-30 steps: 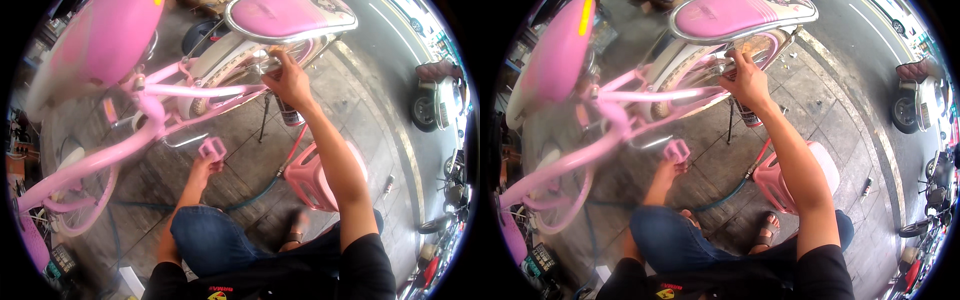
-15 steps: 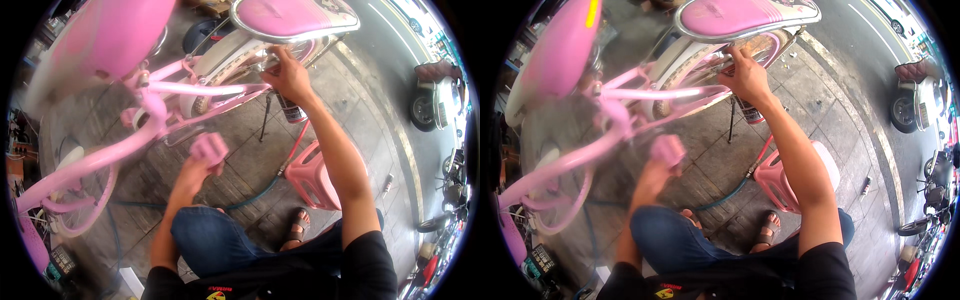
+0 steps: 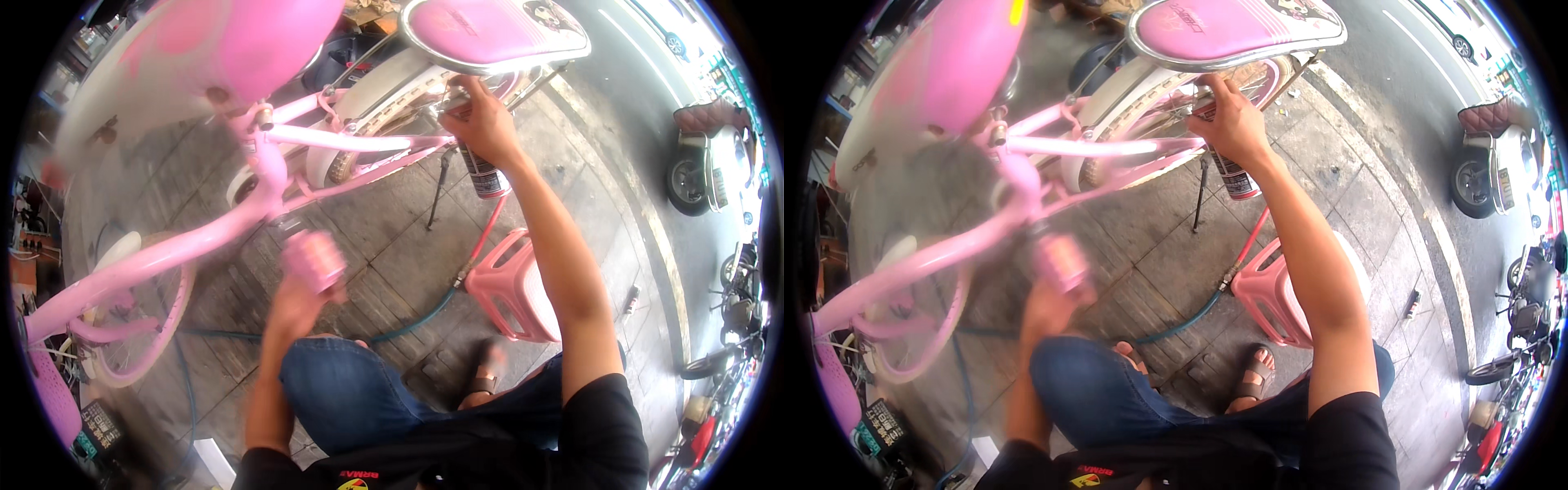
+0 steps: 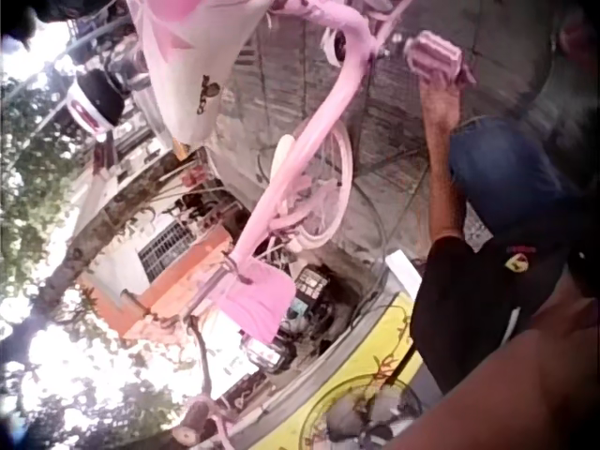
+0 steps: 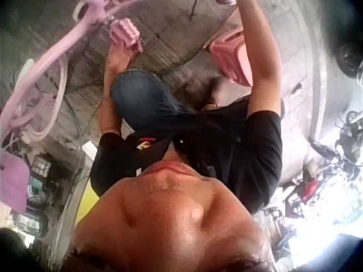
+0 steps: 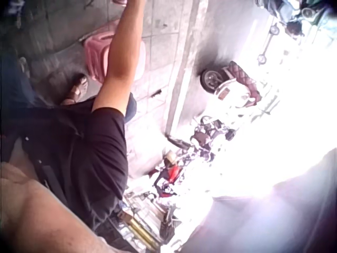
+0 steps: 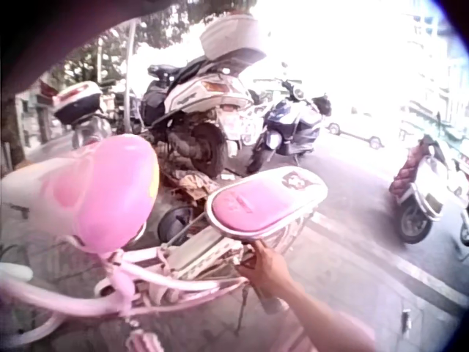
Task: The person pumps up a front bicycle tire using an air hose, then applies a spray from a canister to the bike's chain and frame, and finally wipes a component with a cloth.
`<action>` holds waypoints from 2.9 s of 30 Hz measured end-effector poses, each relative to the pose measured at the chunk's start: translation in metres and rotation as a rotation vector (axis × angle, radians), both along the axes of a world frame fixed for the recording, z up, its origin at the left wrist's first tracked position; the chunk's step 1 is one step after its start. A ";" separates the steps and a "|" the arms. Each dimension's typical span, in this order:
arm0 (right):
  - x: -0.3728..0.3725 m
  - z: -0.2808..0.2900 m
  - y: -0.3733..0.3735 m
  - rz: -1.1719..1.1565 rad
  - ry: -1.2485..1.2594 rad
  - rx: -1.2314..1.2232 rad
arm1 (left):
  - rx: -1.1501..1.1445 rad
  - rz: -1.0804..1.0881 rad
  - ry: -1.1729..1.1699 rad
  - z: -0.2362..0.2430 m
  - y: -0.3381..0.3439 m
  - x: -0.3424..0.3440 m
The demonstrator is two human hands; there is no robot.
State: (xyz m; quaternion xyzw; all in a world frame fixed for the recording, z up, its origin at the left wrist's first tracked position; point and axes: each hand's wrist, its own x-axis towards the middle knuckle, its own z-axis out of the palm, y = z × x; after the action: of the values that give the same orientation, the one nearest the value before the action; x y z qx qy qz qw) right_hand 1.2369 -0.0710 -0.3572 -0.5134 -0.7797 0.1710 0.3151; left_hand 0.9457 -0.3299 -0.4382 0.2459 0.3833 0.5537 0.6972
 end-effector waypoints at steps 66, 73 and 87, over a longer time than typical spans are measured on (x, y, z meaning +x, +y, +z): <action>0.008 -0.012 -0.004 0.033 0.023 0.127 | -0.121 0.323 0.311 -0.050 -0.095 -0.124; 0.011 -0.026 -0.001 0.041 0.113 0.060 | -0.119 0.316 0.083 -0.024 -0.090 -0.108; 0.006 -0.017 -0.004 -0.021 0.003 0.086 | 0.069 0.025 0.090 0.007 -0.056 -0.073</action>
State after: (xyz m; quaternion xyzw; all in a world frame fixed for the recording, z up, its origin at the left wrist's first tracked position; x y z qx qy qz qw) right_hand 1.2425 -0.0746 -0.3741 -0.5070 -0.7805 0.1348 0.3400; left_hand 0.8726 -0.3864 -0.4307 0.2894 0.3979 0.5637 0.6634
